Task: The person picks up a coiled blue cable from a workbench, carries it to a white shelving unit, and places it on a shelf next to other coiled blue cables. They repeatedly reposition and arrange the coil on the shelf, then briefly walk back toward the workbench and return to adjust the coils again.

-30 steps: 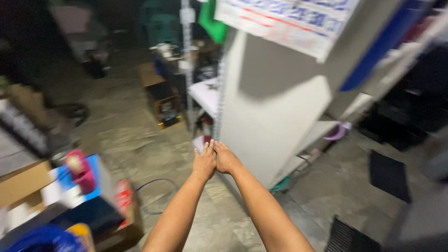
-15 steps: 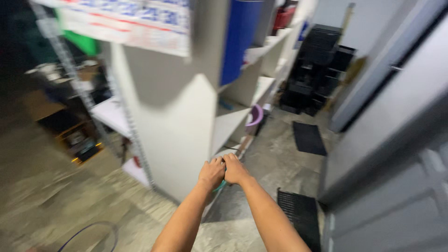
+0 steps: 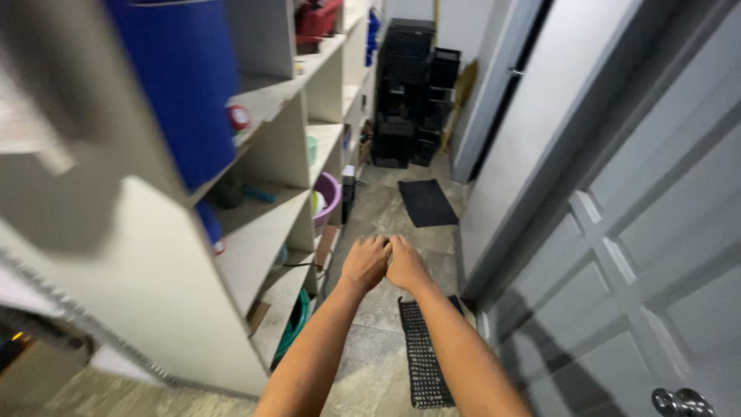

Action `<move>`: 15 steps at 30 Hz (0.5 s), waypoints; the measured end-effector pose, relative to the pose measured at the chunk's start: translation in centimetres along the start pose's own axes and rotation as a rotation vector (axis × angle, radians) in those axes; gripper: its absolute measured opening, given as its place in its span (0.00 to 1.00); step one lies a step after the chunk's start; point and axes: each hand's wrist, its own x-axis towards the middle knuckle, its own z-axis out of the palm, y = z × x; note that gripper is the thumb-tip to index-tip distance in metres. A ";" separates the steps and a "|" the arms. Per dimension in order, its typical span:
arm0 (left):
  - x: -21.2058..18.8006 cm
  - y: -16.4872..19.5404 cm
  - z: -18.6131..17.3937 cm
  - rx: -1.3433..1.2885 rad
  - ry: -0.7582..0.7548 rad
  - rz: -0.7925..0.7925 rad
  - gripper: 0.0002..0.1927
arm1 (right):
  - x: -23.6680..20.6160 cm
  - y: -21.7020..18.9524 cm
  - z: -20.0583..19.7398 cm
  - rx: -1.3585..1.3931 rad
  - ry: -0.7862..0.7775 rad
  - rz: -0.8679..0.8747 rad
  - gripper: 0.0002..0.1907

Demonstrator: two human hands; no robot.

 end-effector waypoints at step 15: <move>22.8 -5.0 9.5 -0.001 0.067 0.167 0.04 | 18.3 12.0 -3.2 -0.151 -0.026 0.177 0.11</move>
